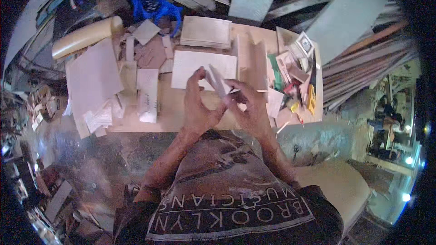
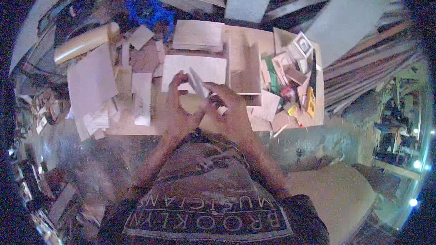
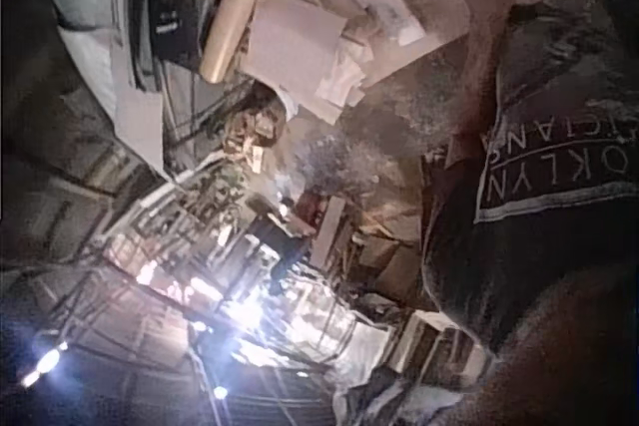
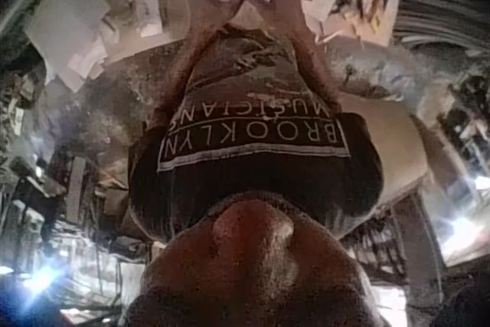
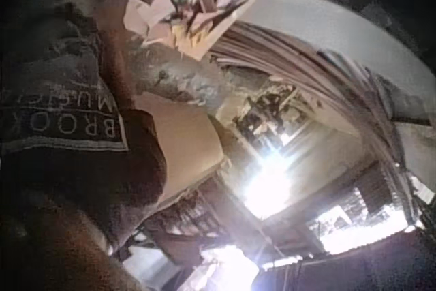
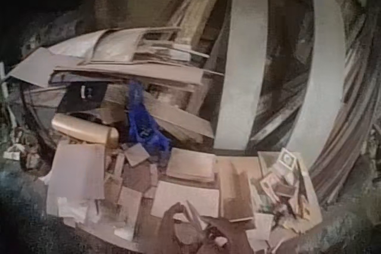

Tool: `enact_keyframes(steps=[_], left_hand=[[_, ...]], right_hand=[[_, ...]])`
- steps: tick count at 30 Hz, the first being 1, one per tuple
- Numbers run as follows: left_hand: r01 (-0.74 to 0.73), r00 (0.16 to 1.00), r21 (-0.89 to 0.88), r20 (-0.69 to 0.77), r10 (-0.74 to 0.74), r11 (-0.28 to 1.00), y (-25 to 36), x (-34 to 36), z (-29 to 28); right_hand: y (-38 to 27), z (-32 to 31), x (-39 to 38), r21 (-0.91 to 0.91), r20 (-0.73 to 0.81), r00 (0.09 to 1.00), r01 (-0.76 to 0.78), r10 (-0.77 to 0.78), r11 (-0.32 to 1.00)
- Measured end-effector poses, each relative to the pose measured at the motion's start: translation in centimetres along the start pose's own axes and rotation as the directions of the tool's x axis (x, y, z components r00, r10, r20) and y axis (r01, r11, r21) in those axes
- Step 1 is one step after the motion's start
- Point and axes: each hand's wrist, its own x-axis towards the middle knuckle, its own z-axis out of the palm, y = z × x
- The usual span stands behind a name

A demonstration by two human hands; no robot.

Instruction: Marking, measuring, and cutting small pieces of plywood using a ruler, pencil, and hand saw.

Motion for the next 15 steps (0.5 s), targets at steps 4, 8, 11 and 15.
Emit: enact_keyframes(steps=[4, 8, 11, 15], left_hand=[[-0.015, 0.994, -0.099, 0.110, 0.026, 0.995, 0.8, -0.3, 4.7], [0.062, 0.902, 0.022, 0.427, -0.066, 0.998, -1.9, -2.0, 6.0], [0.040, 0.840, 0.124, 0.533, -0.100, 0.992, -5.7, -4.1, 8.1], [-0.143, 0.881, 0.230, 0.473, 0.018, 0.963, -8.1, -5.4, 10.2]], right_hand=[[4.8, -5.6, -1.5, -0.119, -0.301, 0.949, -0.130, 0.089, 0.984], [9.4, -10.5, -2.9, -0.474, -0.274, 0.959, -0.199, 0.072, 0.858], [12.4, -10.5, -3.2, -0.490, -0.191, 0.981, -0.121, 0.030, 0.863], [11.8, -9.1, -2.5, -0.530, -0.147, 0.989, -0.083, 0.005, 0.844]])
